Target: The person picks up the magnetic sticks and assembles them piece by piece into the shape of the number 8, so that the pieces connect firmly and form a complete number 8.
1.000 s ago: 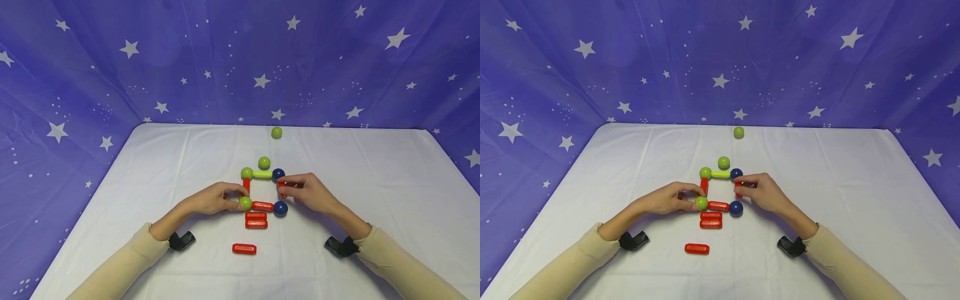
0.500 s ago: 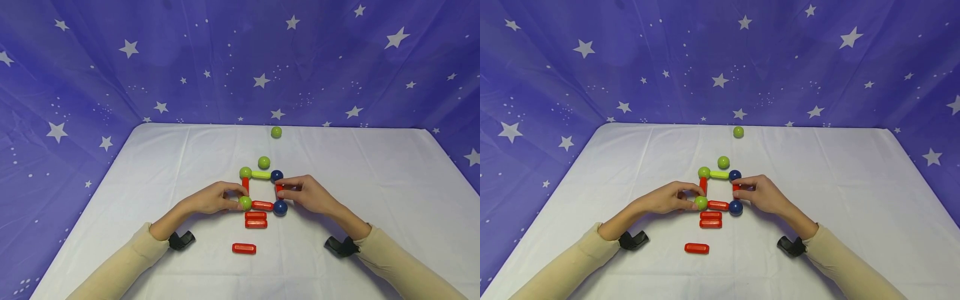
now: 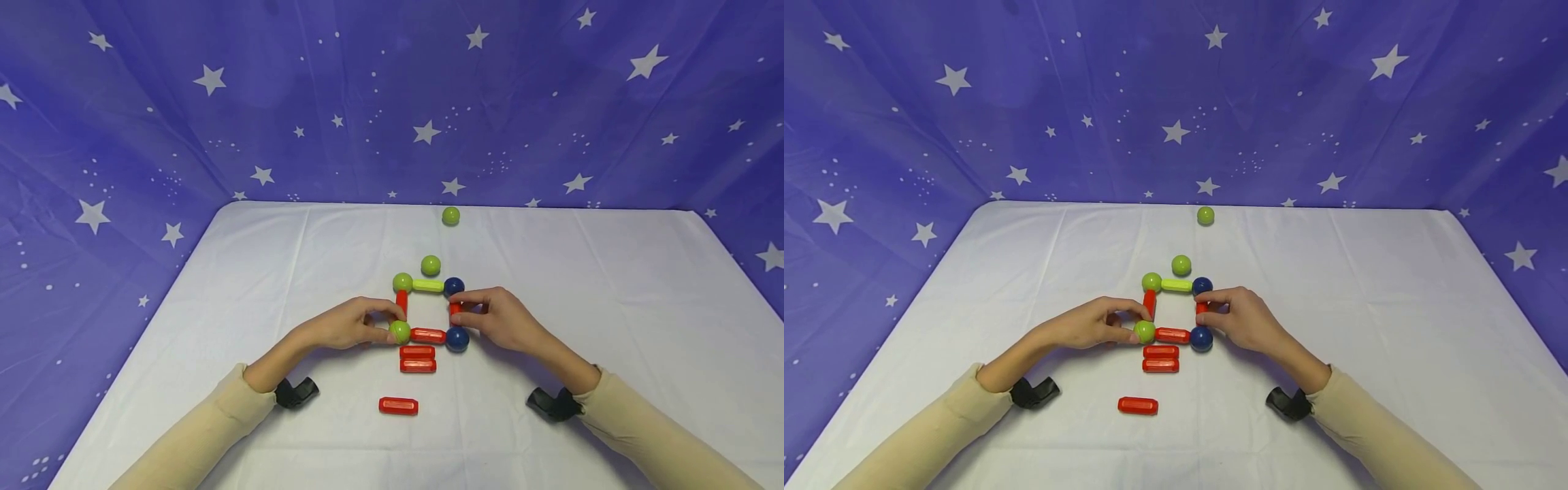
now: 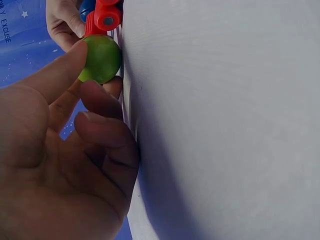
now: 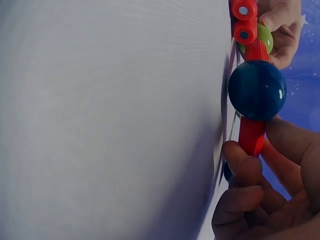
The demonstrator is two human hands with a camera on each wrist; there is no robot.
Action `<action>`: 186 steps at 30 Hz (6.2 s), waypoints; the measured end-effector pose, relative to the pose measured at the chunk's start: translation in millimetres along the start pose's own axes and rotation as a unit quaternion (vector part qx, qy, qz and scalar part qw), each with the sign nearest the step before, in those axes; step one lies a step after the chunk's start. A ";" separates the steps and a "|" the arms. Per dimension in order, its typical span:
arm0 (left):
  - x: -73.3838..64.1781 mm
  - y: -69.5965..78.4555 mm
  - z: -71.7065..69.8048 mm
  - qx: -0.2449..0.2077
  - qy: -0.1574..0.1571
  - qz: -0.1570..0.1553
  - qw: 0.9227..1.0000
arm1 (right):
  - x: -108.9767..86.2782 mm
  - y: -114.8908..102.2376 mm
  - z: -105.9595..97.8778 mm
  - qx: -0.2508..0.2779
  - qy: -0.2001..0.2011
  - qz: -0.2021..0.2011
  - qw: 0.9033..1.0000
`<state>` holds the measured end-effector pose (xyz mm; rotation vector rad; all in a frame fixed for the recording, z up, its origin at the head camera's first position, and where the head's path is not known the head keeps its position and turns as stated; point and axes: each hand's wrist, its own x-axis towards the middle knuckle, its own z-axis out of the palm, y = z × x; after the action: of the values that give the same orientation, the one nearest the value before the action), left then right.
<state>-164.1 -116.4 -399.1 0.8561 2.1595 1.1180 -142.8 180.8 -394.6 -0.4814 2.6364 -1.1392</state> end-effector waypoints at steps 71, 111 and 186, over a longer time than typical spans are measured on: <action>-16.6 33.5 41.9 0.071 0.049 0.022 0.996 | -30.9 -4.1 2.1 -0.025 -0.028 -0.057 0.998; -39.9 26.1 33.2 -0.020 0.076 -0.054 0.995 | -29.9 -6.7 3.2 -0.033 -0.029 -0.044 0.998; -27.9 24.8 45.6 -0.053 0.038 -0.057 0.996 | -32.0 -4.4 3.7 -0.023 -0.034 -0.029 0.999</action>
<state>-106.7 -103.6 -395.8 0.6442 2.1587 1.2135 -111.2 187.9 -391.3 -0.5974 2.6111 -1.0607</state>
